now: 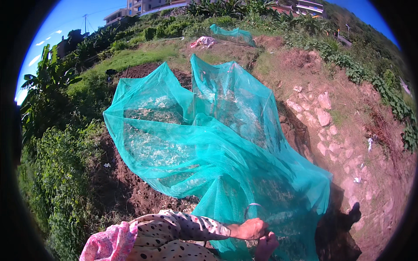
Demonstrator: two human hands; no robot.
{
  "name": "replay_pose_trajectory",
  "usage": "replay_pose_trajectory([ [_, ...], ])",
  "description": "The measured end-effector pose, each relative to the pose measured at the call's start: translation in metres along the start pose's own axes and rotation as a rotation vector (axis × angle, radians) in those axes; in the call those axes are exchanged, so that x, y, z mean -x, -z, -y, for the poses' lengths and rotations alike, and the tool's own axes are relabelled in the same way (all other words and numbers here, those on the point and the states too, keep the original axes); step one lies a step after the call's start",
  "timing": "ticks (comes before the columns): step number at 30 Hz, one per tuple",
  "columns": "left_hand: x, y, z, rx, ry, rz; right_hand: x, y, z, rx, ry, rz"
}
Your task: The person is threading a wire through the holes of a green plastic mesh net to join or repair sections by hand.
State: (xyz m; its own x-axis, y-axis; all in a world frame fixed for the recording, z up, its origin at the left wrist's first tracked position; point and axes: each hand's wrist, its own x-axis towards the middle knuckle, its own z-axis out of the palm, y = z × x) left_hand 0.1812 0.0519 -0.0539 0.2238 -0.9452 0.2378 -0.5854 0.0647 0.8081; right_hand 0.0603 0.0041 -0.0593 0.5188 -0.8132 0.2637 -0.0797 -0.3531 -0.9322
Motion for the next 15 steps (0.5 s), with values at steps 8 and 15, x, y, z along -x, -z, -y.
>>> replay_pose_trajectory([
  [8, -0.002, -0.004, 0.025, -0.005, -0.155, 0.063, -0.003, 0.007, -0.009, -0.122, -0.045, 0.037],
  [15, -0.006, -0.009, 0.025, 0.005, -0.081, 0.054, -0.003, 0.01, 0.002, -0.079, -0.014, 0.065],
])
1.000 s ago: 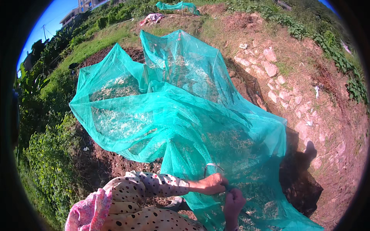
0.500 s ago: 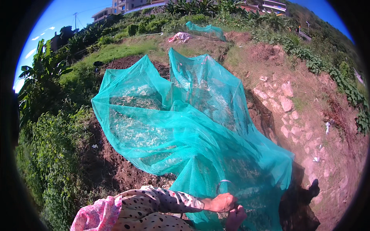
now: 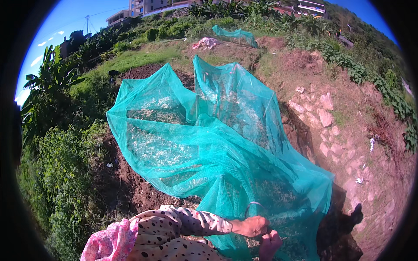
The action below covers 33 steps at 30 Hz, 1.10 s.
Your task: The person is threading a wire through the holes of a green plastic mesh net to join or repair sections by hand.
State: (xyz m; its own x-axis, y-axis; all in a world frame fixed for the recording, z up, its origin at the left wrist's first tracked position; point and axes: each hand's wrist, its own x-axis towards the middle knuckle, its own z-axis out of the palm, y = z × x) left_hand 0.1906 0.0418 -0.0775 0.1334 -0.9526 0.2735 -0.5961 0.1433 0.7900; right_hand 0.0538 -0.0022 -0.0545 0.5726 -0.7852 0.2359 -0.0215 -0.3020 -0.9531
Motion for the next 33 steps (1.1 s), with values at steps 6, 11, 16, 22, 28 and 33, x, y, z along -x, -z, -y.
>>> replay_pose_trajectory([
  [6, -0.002, -0.007, 0.018, 0.392, -0.192, -0.07, 0.0, 0.002, 0.0, 0.043, -0.001, 0.07],
  [11, -0.001, 0.001, 0.013, 0.403, -0.317, -0.1, 0.001, 0.003, -0.006, -0.046, -0.117, 0.08],
  [16, 0.001, 0.005, -0.012, 0.051, -0.086, -0.13, -0.002, -0.003, 0.003, -0.106, -0.232, -0.035],
  [22, 0.0, 0.005, -0.016, 0.754, -0.01, -0.035, -0.002, 0.002, 0.003, -0.151, -0.185, -0.011],
  [28, -0.005, 0.022, -0.033, 0.583, 0.082, 0.072, 0.002, -0.001, 0.003, -0.14, -0.17, -0.051],
  [33, -0.003, 0.011, -0.019, 0.593, 0.033, -0.028, -0.001, -0.004, -0.003, -0.036, -0.099, -0.113],
])
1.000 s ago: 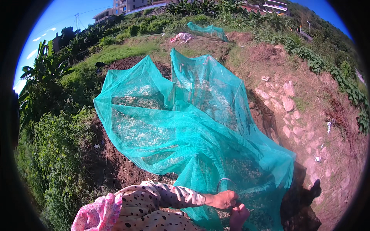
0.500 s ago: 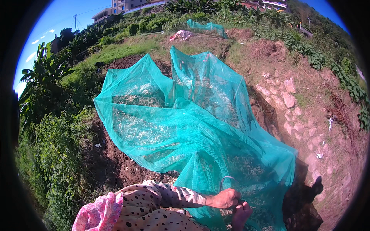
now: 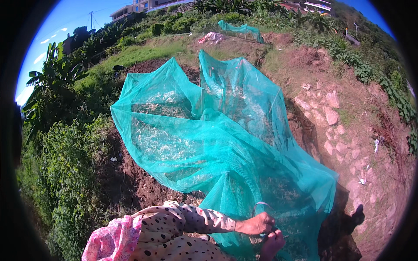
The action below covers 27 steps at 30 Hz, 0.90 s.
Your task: The person is threading a wire through the holes of a green plastic mesh net to join or repair sections by hand.
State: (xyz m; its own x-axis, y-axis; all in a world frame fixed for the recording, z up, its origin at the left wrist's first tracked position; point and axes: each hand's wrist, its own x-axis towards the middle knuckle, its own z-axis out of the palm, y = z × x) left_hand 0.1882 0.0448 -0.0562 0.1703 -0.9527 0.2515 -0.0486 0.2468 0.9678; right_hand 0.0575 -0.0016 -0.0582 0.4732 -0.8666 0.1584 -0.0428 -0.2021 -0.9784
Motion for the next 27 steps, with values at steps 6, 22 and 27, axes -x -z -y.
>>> replay_pose_trajectory([
  [6, -0.001, 0.009, 0.011, 0.154, -0.022, 0.067, 0.003, -0.004, -0.013, 0.228, 0.209, -0.064],
  [22, 0.003, 0.009, 0.055, 0.091, -0.144, 0.148, 0.003, -0.008, -0.005, 0.297, 0.222, -0.062],
  [27, -0.011, 0.02, -0.016, -0.221, -0.041, 0.233, -0.003, 0.001, 0.012, 0.31, 0.233, -0.033],
])
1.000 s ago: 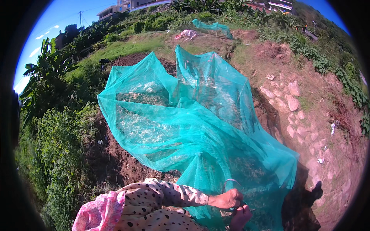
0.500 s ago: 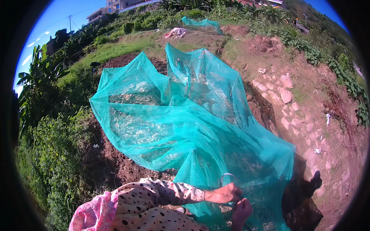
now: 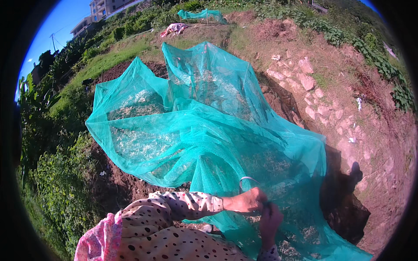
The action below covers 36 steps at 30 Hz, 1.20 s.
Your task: The person is threading a wire through the holes of a green plastic mesh net to join or repair sections by hand.
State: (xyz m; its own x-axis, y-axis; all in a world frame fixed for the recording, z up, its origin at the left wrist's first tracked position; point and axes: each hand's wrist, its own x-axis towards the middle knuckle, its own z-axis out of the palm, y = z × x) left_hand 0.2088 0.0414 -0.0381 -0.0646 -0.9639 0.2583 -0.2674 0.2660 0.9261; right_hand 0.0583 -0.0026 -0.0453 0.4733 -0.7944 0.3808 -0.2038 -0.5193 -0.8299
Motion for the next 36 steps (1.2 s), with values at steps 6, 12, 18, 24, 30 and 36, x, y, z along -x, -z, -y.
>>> replay_pose_trajectory([
  [6, -0.007, 0.002, -0.021, 0.077, 0.197, -0.043, -0.001, 0.011, -0.003, -0.165, -0.163, 0.051],
  [12, -0.004, 0.001, -0.029, 0.126, 0.358, -0.018, 0.006, 0.007, -0.004, -0.296, -0.161, 0.017],
  [18, 0.001, 0.005, -0.017, 0.139, 0.087, 0.045, 0.011, 0.009, 0.0, -0.23, -0.15, 0.032],
  [24, 0.008, 0.01, -0.028, 0.19, 0.052, 0.082, 0.014, 0.002, -0.004, -0.07, -0.018, -0.008],
  [30, 0.008, 0.029, -0.023, -0.399, -0.097, 0.313, 0.011, 0.007, 0.003, -0.258, -0.19, 0.054],
  [36, 0.012, 0.017, -0.037, -0.181, 0.185, 0.168, 0.014, 0.012, 0.004, -0.475, -0.327, 0.047],
])
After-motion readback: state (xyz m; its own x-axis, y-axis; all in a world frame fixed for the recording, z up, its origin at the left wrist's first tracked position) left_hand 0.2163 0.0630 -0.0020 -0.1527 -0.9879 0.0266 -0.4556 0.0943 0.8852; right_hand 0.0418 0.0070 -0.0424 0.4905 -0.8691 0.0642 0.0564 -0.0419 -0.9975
